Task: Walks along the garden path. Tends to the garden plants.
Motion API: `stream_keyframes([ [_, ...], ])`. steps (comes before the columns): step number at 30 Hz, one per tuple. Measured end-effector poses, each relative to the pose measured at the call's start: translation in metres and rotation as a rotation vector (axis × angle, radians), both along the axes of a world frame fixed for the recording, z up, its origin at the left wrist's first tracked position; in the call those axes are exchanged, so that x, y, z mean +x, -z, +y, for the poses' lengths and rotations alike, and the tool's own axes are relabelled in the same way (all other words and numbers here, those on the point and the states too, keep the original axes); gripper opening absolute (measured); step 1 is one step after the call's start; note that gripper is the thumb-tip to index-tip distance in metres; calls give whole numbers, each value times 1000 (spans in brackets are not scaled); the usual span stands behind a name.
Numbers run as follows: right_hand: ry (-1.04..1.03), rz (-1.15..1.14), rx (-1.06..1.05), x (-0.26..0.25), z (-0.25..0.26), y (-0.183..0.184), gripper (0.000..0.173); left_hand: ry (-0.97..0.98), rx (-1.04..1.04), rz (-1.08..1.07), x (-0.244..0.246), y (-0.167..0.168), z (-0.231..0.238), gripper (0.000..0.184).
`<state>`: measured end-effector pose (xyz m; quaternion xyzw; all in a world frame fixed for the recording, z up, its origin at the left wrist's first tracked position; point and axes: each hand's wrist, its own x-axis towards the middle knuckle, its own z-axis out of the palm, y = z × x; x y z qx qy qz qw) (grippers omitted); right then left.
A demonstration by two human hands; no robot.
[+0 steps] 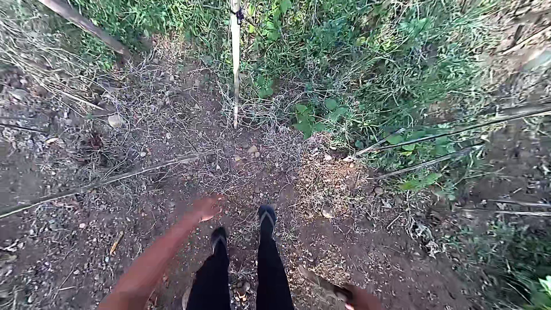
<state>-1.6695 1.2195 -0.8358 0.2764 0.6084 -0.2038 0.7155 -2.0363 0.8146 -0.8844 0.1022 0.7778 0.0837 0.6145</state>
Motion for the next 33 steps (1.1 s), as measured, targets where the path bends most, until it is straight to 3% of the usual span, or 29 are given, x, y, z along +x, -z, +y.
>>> stream_keyframes([
  [3, -75, 89, 74, -106, 22, -15, 45, -1, -66, 31, -19, 10, -15, 55],
  [6, -41, 312, 240, -167, 23, -14, 53, -157, -11, 43, -35, 41, -24, 53],
  [10, 21, 545, 397, -217, 18, 25, 58, -426, 149, 126, -82, 84, 1, 48],
  [13, 78, 615, 428, -257, 16, 69, 57, -810, 276, 243, -119, 103, 37, 50],
  [18, -6, 556, 317, -333, 32, 157, 45, -1080, 582, 582, -198, 146, 83, 54],
  [22, -62, 522, 302, -387, 73, 179, 42, -1345, 900, 817, -259, 167, 125, 45],
  [24, -84, 509, 302, -408, 96, 181, 42, -1339, 1014, 825, -278, 180, 140, 42],
  [27, -69, 519, 346, -435, 124, 191, 46, -1137, 1062, 849, -300, 205, 154, 38],
  [30, -29, 569, 409, -457, 129, 198, 50, -846, 958, 855, -314, 202, 162, 33],
  [33, -90, 602, 454, -468, 114, 197, 40, -651, 854, 787, -315, 187, 164, 41],
])
